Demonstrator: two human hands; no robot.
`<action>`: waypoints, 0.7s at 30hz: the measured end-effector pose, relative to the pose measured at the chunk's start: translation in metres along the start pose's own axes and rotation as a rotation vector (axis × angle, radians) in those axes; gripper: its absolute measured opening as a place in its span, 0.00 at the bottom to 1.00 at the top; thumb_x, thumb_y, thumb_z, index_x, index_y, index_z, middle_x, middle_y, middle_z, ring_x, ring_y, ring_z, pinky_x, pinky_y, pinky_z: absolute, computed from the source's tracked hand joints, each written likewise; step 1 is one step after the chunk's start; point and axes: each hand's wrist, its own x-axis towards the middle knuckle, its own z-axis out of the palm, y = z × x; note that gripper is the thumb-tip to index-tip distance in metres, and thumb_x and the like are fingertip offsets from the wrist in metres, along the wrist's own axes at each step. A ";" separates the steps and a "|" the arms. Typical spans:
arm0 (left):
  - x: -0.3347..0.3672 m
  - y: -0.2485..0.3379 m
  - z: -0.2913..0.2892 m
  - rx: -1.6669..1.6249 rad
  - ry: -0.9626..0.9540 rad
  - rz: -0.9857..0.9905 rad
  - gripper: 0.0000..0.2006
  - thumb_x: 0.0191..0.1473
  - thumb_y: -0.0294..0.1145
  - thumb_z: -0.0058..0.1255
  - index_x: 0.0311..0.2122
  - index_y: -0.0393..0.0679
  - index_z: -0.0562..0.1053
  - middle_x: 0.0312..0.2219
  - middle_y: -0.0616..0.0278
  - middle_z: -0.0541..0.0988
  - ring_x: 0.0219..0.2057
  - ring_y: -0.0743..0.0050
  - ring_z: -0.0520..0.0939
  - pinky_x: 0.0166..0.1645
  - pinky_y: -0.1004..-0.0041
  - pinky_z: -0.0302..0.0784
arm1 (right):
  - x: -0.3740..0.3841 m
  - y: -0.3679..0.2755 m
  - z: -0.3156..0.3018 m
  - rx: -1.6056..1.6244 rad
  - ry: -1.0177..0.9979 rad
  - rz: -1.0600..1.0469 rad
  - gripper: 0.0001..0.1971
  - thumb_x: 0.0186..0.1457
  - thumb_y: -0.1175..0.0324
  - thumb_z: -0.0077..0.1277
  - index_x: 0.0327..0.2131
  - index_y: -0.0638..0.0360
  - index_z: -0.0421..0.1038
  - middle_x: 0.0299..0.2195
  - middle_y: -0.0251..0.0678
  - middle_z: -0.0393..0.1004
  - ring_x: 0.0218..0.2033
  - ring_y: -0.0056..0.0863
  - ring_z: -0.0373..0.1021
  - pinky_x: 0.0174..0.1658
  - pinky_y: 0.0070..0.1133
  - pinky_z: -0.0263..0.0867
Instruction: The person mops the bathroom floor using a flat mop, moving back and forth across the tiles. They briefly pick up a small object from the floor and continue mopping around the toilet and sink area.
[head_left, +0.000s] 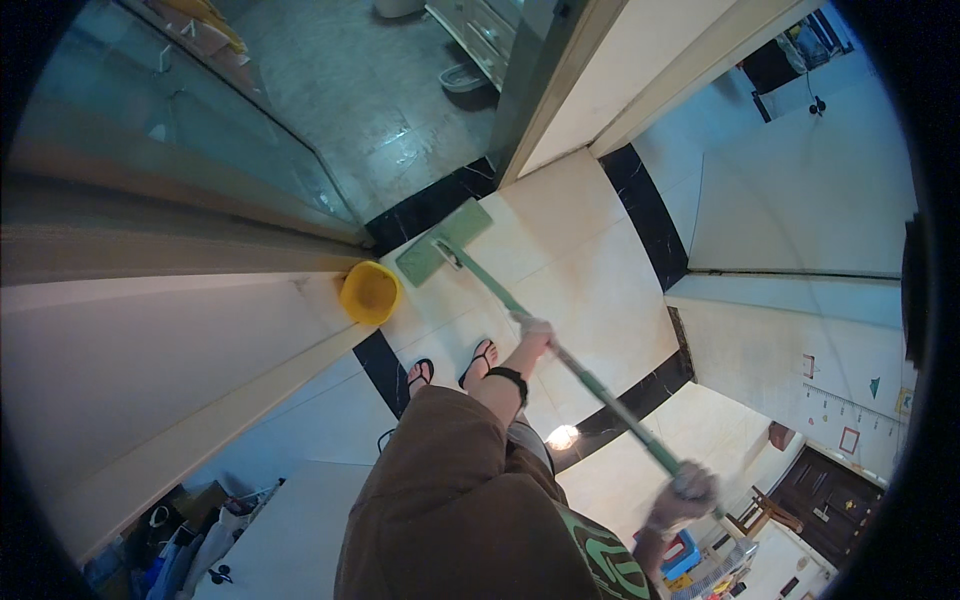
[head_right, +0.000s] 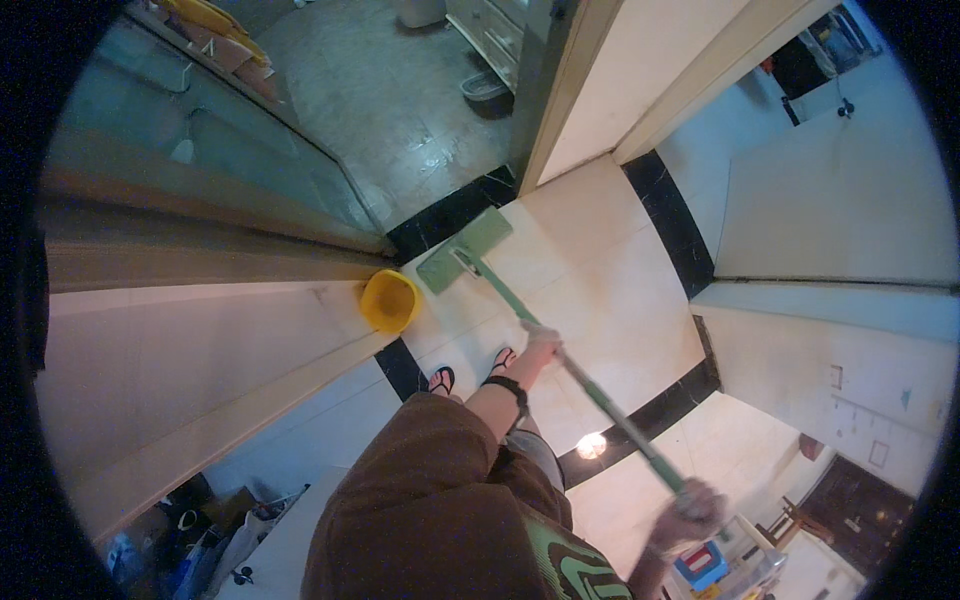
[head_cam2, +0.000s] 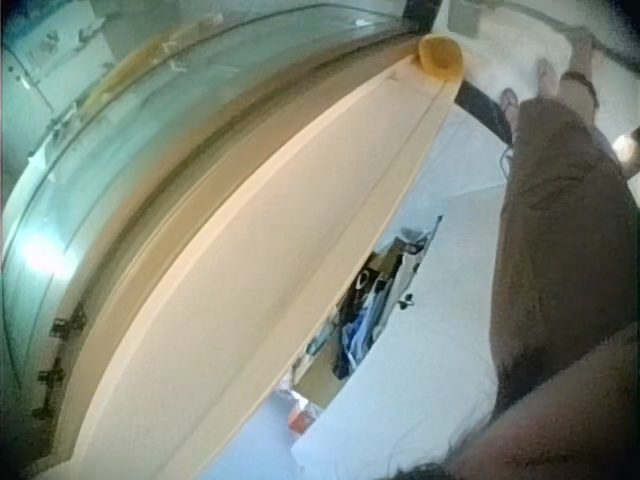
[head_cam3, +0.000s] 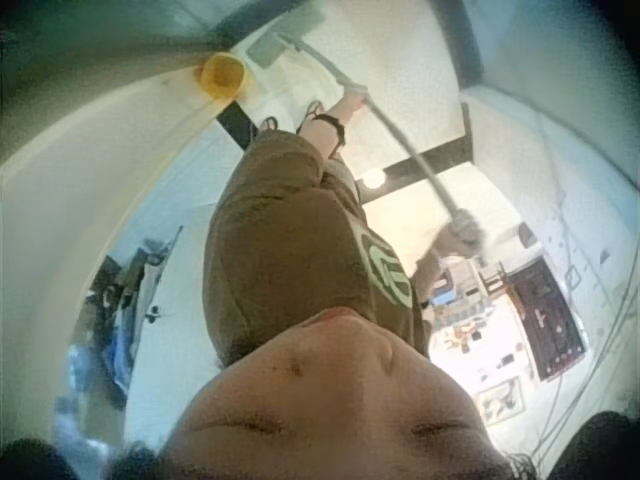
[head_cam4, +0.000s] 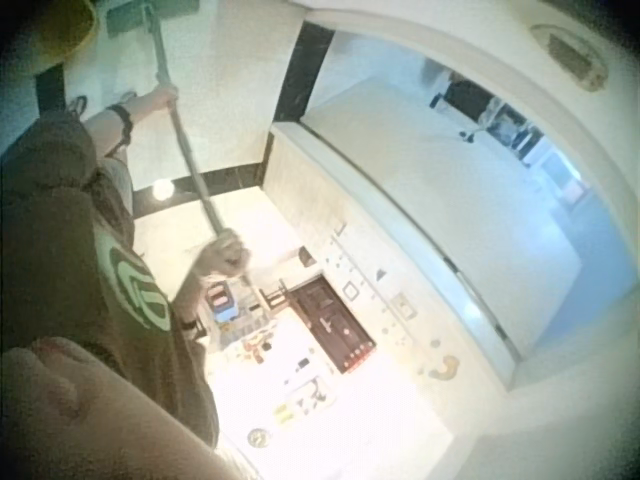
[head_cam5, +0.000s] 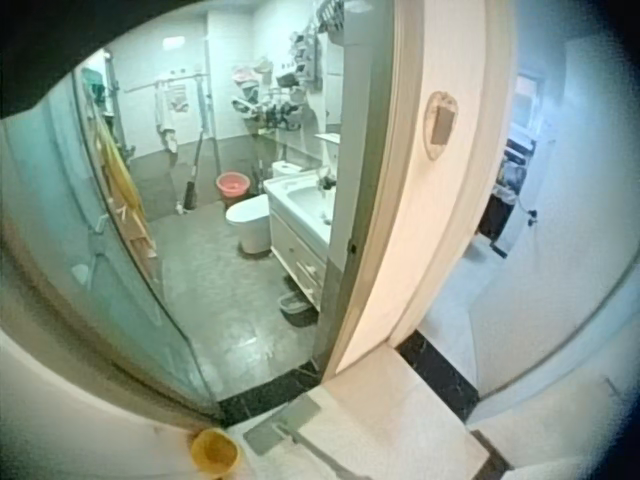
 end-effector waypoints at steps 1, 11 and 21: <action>0.004 0.008 -0.016 0.016 0.041 0.024 0.12 0.50 0.39 0.48 0.21 0.44 0.67 0.16 0.58 0.69 0.21 0.57 0.74 0.21 0.57 0.70 | -0.019 0.011 -0.002 0.146 -0.011 0.063 0.17 0.60 0.63 0.36 0.17 0.47 0.48 0.14 0.22 0.46 0.16 0.17 0.46 0.23 0.19 0.46; 0.011 0.091 -0.076 0.141 0.155 0.131 0.18 0.52 0.51 0.50 0.22 0.46 0.69 0.15 0.57 0.70 0.22 0.55 0.76 0.20 0.54 0.70 | -0.066 0.052 0.048 0.042 -0.241 0.294 0.09 0.57 0.63 0.42 0.32 0.59 0.62 0.38 0.47 0.73 0.44 0.41 0.68 0.55 0.39 0.60; -0.102 0.160 -0.048 0.495 0.374 -0.039 0.12 0.49 0.43 0.52 0.25 0.45 0.72 0.18 0.57 0.73 0.24 0.57 0.77 0.23 0.57 0.71 | 0.011 -0.095 0.081 0.875 0.305 1.835 0.35 0.57 0.67 0.53 0.65 0.59 0.50 0.62 0.46 0.56 0.63 0.41 0.54 0.63 0.31 0.54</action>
